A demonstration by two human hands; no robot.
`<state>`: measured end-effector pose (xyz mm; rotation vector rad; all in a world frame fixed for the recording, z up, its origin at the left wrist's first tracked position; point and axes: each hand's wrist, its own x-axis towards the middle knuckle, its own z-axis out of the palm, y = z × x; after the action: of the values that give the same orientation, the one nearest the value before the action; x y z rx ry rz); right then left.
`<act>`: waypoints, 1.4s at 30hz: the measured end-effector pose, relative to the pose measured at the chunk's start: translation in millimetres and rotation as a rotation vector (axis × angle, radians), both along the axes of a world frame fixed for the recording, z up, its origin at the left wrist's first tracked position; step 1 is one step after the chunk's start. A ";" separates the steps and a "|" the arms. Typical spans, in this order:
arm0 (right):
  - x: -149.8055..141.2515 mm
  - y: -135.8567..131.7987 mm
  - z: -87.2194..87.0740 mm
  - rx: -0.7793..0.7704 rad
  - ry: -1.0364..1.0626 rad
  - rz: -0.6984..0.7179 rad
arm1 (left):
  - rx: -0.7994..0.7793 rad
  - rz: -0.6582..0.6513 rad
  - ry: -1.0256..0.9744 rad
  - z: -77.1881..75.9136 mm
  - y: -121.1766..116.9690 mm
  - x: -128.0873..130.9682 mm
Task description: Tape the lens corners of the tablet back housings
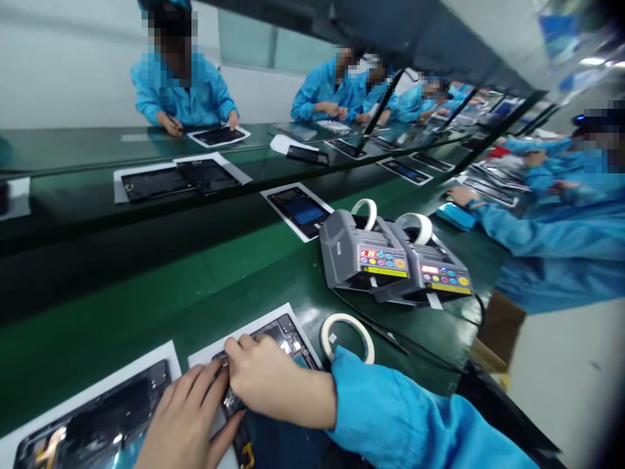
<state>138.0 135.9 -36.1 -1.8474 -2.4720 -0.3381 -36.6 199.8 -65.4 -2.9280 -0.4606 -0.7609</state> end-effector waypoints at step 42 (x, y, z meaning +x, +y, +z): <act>214.3 -128.4 2.5 0.728 -0.139 -0.396 | -0.128 -0.022 0.187 23.4 1.2 -0.6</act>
<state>352.4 7.4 -33.7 -1.9577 -1.6501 -1.2186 -37.2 200.9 -42.1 -3.0883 -0.4764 -0.4700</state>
